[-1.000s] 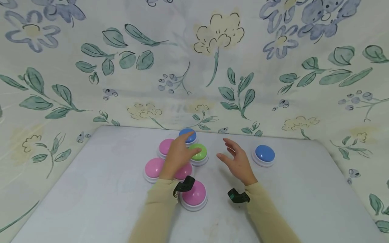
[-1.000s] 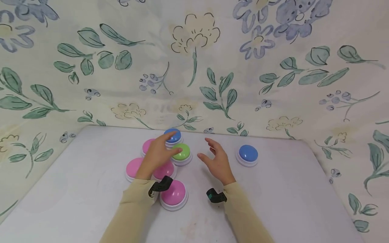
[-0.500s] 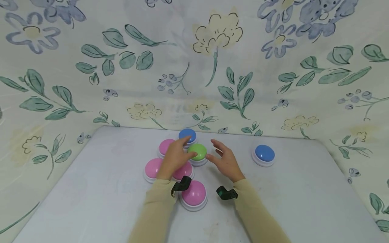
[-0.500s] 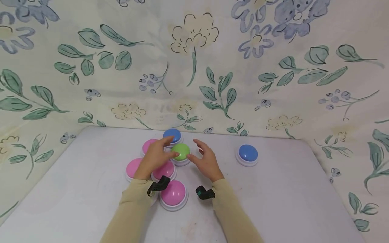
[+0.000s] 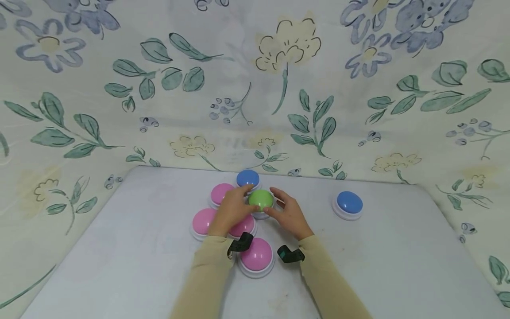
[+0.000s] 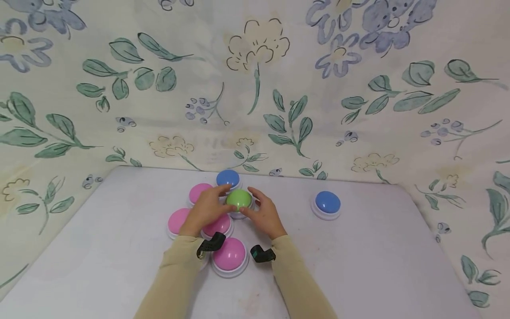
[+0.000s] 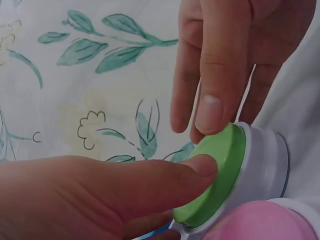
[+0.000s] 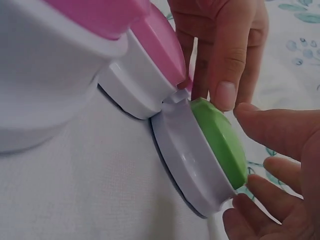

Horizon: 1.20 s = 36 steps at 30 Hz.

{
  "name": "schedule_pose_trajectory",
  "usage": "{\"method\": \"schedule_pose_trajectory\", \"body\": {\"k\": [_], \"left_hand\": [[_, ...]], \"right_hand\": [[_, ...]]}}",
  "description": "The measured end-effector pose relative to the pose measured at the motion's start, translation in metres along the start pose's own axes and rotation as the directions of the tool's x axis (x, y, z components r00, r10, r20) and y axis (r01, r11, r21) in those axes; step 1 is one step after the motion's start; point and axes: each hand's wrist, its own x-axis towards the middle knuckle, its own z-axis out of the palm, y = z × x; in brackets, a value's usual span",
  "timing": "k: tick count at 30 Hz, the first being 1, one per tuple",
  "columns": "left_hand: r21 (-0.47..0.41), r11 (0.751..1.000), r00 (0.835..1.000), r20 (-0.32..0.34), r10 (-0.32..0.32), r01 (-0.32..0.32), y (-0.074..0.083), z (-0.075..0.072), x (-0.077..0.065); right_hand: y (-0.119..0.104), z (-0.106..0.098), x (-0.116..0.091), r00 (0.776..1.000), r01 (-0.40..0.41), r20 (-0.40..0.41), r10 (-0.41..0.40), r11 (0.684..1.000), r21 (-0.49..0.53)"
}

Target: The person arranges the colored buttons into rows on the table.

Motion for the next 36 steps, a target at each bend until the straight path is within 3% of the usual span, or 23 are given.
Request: {"method": "schedule_pose_trajectory", "body": {"k": [11, 21, 36], "left_hand": [[0.029, 1.000, 0.999, 0.034, 0.005, -0.006, 0.000, 0.004, 0.000], [0.073, 0.997, 0.998, 0.054, -0.008, 0.004, 0.000, 0.008, 0.004], [0.118, 0.993, 1.000, -0.004, -0.004, 0.004, 0.001, 0.010, 0.004]], "right_hand": [[0.007, 0.005, 0.000, 0.999, 0.040, 0.025, -0.039, 0.998, -0.038], [0.015, 0.009, 0.003, 0.999, 0.042, -0.018, -0.043, 0.997, -0.058], [0.014, 0.010, 0.002, 0.998, 0.038, -0.053, -0.041, 0.997, -0.061]]}}
